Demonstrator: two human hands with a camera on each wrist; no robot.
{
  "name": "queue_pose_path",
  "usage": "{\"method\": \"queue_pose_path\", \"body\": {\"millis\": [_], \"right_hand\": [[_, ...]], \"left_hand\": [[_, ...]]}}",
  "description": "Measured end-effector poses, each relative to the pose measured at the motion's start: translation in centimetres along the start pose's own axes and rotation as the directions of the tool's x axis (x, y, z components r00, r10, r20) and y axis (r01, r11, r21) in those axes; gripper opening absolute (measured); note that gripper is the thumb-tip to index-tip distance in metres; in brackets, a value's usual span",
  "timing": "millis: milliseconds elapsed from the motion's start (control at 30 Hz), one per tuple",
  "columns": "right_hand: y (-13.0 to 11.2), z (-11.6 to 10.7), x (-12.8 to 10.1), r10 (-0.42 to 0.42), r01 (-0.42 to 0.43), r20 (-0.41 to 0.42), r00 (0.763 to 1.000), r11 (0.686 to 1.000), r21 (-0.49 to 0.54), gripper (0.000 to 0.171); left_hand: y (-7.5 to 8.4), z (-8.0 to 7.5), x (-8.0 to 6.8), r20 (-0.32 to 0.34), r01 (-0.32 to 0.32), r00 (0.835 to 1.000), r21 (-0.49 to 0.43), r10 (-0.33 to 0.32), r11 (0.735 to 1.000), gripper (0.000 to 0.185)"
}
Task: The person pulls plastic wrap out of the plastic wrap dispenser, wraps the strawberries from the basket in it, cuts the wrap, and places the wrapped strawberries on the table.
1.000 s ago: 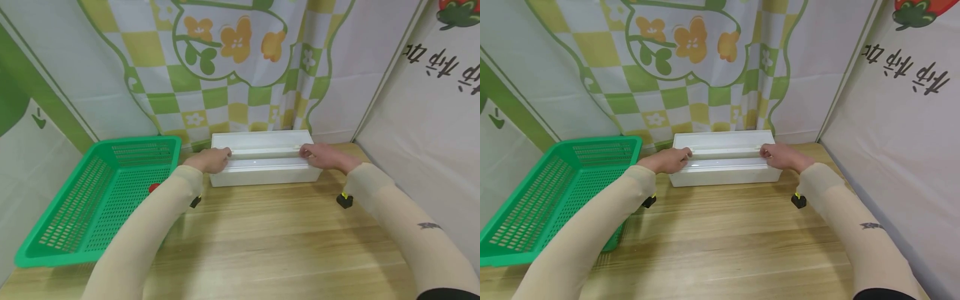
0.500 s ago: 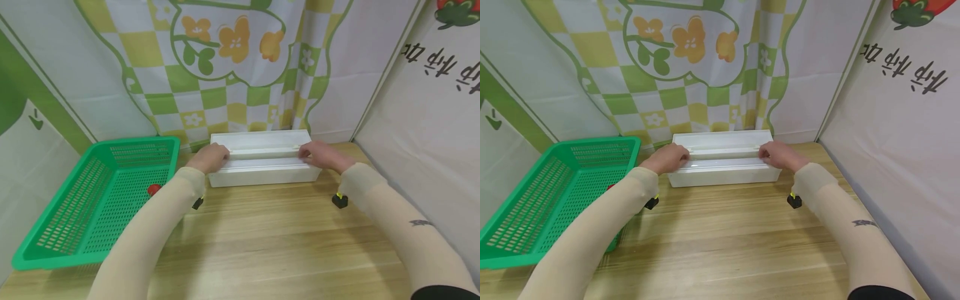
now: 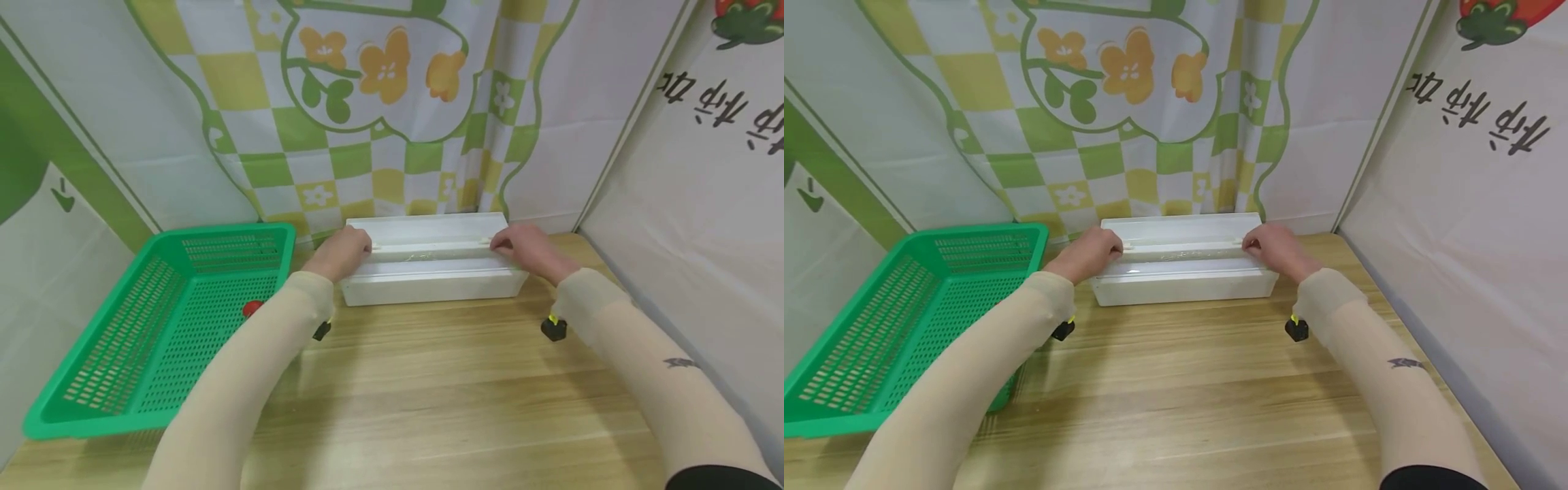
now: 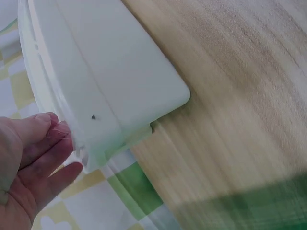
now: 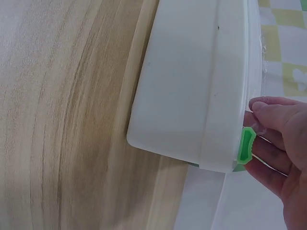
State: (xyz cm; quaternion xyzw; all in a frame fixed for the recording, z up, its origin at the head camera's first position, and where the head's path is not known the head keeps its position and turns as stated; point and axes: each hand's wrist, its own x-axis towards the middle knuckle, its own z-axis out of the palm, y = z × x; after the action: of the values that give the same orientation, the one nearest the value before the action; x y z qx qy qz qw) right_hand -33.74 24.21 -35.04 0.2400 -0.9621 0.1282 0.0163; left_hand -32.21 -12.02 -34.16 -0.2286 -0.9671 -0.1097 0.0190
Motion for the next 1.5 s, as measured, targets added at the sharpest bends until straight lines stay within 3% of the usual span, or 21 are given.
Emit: {"method": "queue_pose_path", "body": {"millis": [267, 467, 667, 900, 1167, 1500], "right_hand": [[0.1, -1.1, 0.0, -0.060, 0.058, -0.066, 0.996, 0.998, -0.037, 0.015], [-0.7, -2.4, 0.3, -0.063, 0.061, -0.074, 0.995, 0.997, -0.038, 0.014], [-1.1, -3.8, 0.6, -0.058, 0.051, -0.101, 0.993, 0.996, -0.072, 0.014], [-1.2, -5.0, 0.9, -0.034, 0.025, -0.142, 0.989, 0.998, -0.065, 0.014], [-1.9, -7.2, 1.3, -0.021, 0.011, -0.167, 0.986, 0.998, -0.063, 0.014], [-2.9, -10.6, 1.5, -0.019, 0.001, -0.197, 0.980, 0.996, -0.093, 0.017]], "left_hand": [[0.2, -1.7, -0.3, -0.003, -0.048, 0.999, -0.067, 0.048, 0.997, 0.039], [0.2, -2.9, -0.5, -0.008, -0.072, 0.997, -0.012, 0.072, 0.997, 0.042], [0.0, -4.2, -0.8, -0.005, -0.063, 0.998, -0.015, 0.063, 0.998, 0.031], [0.1, -5.1, -1.1, -0.058, -0.020, 0.998, -0.057, 0.016, 0.998, 0.038], [0.4, -6.7, -0.9, -0.210, 0.001, 0.978, -0.072, -0.017, 0.997, 0.039], [1.2, -9.7, -0.8, -0.252, 0.012, 0.967, -0.091, -0.035, 0.996, 0.034]]}}
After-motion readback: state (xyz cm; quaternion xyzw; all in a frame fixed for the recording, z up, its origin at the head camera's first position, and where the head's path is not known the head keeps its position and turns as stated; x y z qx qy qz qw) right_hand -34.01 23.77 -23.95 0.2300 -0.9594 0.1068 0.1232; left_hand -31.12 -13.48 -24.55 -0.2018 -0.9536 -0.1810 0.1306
